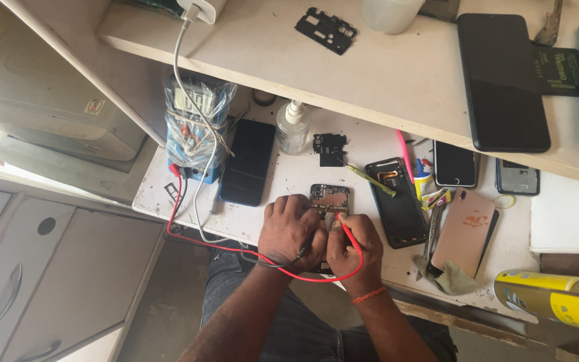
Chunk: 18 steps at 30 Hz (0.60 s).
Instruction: The person sits at a repair workbench and uses multimeter probes to test the circuit board of a disassembled smartphone, touching the probe tips to different points on the board while holding the board steady with the other hand. Other phones and repair parts remain on the bench around the work area.
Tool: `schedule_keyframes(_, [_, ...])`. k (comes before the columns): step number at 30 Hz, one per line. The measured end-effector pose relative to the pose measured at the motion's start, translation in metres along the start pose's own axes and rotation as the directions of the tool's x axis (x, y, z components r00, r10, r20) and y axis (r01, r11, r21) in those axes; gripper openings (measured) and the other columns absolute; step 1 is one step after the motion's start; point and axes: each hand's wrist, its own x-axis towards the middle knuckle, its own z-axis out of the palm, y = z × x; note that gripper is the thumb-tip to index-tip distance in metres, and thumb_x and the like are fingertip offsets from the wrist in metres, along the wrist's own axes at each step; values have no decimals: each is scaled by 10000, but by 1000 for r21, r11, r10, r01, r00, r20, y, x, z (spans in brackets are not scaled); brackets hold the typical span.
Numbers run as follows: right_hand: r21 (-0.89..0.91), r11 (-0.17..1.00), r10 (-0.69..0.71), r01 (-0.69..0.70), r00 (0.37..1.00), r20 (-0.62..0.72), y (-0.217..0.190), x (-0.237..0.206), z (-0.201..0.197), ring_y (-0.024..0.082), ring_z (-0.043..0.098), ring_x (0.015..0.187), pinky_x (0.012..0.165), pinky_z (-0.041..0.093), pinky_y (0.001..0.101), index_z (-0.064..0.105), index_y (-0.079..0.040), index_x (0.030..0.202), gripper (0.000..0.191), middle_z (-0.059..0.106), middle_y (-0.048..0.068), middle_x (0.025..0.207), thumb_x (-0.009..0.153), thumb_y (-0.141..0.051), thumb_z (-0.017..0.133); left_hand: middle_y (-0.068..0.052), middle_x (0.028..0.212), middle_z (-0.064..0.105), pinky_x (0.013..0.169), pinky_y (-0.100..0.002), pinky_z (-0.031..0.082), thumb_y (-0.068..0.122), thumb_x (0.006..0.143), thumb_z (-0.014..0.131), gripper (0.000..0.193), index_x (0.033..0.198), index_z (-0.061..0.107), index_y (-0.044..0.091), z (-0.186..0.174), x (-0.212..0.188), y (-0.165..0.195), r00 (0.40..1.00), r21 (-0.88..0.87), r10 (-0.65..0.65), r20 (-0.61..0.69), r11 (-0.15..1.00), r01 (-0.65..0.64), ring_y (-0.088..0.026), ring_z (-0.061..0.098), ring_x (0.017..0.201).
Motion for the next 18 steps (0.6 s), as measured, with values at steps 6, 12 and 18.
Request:
schedule_keyframes(6, [-13, 1000, -13, 12, 1000, -6, 1, -2, -2, 326, 646, 729, 632, 518, 405, 611, -23, 953, 85, 625, 150, 840, 900, 5, 671, -134, 1114, 598, 889, -498, 430, 285, 795, 657, 212, 892, 693, 100, 0, 0, 3, 1000, -6, -8, -13, 1000, 8, -346, 557, 1030])
schedule_keyframes(12, [-10, 1000, -9, 8, 999, -41, -7, -4, -10, 337, 655, 743, 655, 526, 413, 619, -31, 946, 82, 630, 149, 832, 904, -10, 686, -131, 1059, 588, 868, -504, 428, 280, 792, 658, 191, 860, 686, 104, -7, -3, 13, 1000, 13, -18, -18, 1000, 18, -354, 553, 1008])
schedule_keyframes(18, [75, 997, 17, -15, 999, -30, -18, -11, -26, 302, 701, 865, 758, 552, 370, 667, -1, 1237, 270, 690, 155, 982, 971, 17, 623, -127, 1046, 588, 866, -506, 425, 275, 827, 643, 193, 895, 688, 100, -18, -6, 22, 1000, 7, -13, 1, 1000, 13, -360, 553, 1012])
